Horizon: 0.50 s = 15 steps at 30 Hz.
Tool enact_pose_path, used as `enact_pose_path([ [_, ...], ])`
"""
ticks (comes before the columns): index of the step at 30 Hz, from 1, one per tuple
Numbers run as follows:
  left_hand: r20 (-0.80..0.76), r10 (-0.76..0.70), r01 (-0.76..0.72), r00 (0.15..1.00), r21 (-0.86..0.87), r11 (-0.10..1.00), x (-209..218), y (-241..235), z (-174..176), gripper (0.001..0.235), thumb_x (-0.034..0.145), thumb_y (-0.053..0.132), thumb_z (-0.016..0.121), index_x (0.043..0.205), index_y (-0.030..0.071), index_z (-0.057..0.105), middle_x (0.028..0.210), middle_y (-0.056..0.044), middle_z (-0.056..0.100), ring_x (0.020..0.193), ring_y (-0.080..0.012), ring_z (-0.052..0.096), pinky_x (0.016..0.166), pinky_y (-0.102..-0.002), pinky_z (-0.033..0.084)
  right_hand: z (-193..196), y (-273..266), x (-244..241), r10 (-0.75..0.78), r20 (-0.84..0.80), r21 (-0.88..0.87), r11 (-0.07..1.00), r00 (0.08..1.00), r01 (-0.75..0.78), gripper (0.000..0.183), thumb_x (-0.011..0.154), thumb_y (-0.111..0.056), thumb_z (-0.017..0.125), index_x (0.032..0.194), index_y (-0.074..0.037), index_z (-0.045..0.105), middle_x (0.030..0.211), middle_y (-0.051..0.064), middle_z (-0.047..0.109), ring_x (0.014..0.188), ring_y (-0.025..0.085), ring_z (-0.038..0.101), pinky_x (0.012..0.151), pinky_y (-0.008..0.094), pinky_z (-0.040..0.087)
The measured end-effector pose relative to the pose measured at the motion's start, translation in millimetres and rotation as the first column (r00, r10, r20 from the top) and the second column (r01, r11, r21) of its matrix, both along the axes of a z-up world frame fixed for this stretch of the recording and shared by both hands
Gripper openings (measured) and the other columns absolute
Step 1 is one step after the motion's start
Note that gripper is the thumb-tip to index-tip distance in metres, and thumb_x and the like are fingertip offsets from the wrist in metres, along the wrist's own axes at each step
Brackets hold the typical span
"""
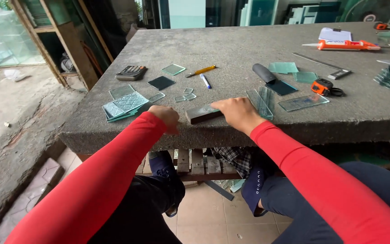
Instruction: The person smooths the edges of small glass pieces using a handheld metal file on a workbench. They handle multiple glass pieces one at a time, filing each edge and stacking the finished pieces on the table.
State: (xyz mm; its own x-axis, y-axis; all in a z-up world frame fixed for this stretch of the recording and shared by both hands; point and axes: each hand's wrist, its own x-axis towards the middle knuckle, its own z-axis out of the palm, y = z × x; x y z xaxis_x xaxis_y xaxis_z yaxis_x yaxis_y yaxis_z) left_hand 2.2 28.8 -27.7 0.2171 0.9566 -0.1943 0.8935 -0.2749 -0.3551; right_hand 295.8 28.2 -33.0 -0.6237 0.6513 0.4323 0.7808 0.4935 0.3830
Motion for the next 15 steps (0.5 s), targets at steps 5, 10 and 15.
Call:
enact_pose_path([
  [5,0.057,-0.039,0.036,0.998,0.067,0.997,5.9,-47.6,45.5,0.050,0.101,0.058,0.065,0.128,0.019,0.082,0.112,-0.007,0.084,0.108,-0.0269,0.081,0.092,-0.051,0.067,16.1,-13.1,-2.8,0.012,0.014,-0.113,0.993,1.000,-0.010,0.049,0.119,-0.017,0.038,0.151,-0.037,0.070,0.101,0.002,0.083,0.050,0.008,0.063,0.054,0.023,0.060],
  [10,0.230,-0.174,0.121,0.958,0.230,0.966,24.5,-93.3,100.4,0.054,0.110,0.048,0.066,0.144,0.006,0.069,0.116,-0.018,0.081,0.110,-0.0337,0.080,0.096,-0.051,0.069,91.6,-61.3,-2.0,0.113,-0.207,-0.296,0.940,0.972,-0.172,0.041,0.117,-0.013,0.050,0.145,-0.028,0.076,0.086,0.010,0.083,0.042,0.013,0.055,0.048,0.024,0.052],
  [15,0.200,-0.451,0.313,0.870,0.483,0.818,26.6,-71.0,87.8,0.026,0.115,0.032,0.060,0.113,0.015,0.079,0.091,-0.005,0.083,0.087,-0.0291,0.083,0.087,-0.044,0.068,96.6,-52.9,11.3,0.240,-0.516,-0.321,0.836,0.822,-0.446,0.028,0.115,-0.016,0.062,0.136,-0.019,0.081,0.087,0.012,0.084,0.036,0.006,0.042,0.039,0.021,0.042],
])
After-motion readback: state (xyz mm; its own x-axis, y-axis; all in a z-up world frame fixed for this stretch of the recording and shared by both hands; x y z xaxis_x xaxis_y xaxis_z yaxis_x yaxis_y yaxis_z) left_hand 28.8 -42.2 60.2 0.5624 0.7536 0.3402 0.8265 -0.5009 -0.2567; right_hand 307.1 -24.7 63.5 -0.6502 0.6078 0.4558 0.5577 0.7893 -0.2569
